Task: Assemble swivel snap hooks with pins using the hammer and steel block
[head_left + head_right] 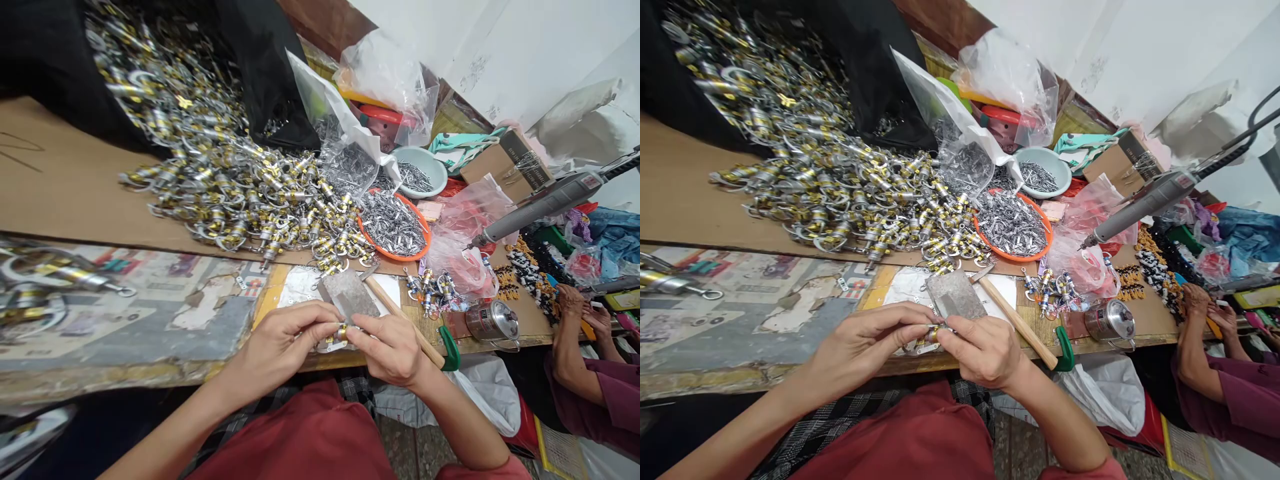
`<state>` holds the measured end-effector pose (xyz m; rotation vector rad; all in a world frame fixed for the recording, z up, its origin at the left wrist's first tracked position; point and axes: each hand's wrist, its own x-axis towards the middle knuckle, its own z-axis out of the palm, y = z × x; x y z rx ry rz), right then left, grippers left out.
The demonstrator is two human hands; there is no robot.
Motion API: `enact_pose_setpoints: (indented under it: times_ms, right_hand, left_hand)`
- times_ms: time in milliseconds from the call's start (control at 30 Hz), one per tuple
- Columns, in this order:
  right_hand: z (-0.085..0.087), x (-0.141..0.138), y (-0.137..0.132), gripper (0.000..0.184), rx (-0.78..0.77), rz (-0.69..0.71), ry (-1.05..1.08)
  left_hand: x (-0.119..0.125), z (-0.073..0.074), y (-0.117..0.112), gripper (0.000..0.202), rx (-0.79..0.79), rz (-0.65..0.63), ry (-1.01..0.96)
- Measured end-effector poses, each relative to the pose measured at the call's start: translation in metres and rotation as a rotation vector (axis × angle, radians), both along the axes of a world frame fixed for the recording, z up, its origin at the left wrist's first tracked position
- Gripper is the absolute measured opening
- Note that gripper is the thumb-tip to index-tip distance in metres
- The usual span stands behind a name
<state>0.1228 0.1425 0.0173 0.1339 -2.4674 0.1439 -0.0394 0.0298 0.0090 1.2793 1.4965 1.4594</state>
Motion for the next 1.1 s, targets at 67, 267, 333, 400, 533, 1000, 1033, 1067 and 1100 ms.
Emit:
enact_pose_setpoints:
  times_ms: [67,267,333,400,533,1000,1033,1067,1100]
  right_hand:
    - [0.003,-0.002,-0.001,0.024,-0.068,-0.019,-0.006]
    - [-0.005,-0.006,-0.009,0.015,-0.458,-0.085,-0.03]
    - [-0.009,-0.006,-0.012,0.016,-0.52,-0.121,-0.029]
    - [-0.01,-0.005,-0.008,0.017,-0.564,-0.134,-0.108]
    - [-0.002,-0.013,0.041,0.016,-0.57,-0.275,-0.297]
    - [-0.02,-0.061,0.157,0.024,-0.315,-0.845,-0.523]
    - [-0.019,-0.06,0.16,0.024,-0.333,-0.844,-0.5]
    - [-0.017,-0.058,0.162,0.024,-0.353,-0.845,-0.469]
    - [-0.015,-0.056,0.164,0.023,-0.375,-0.846,-0.434]
  left_hand:
    - [0.0,0.001,0.001,0.017,-0.045,-0.001,-0.032]
    - [0.011,-0.006,0.001,0.035,-0.262,0.145,-0.386]
    - [0.014,-0.01,0.001,0.058,-0.267,0.151,-0.493]
    - [0.015,-0.013,0.002,0.073,-0.26,0.141,-0.528]
    - [0.01,-0.017,0.005,0.08,-0.295,0.05,-0.542]
    - [-0.001,-0.01,0.016,0.094,-0.361,-0.129,-0.631]
    - [-0.002,-0.011,0.016,0.096,-0.368,-0.13,-0.632]
    - [-0.003,-0.012,0.017,0.097,-0.372,-0.125,-0.635]
    - [-0.004,-0.014,0.018,0.098,-0.374,-0.116,-0.641]
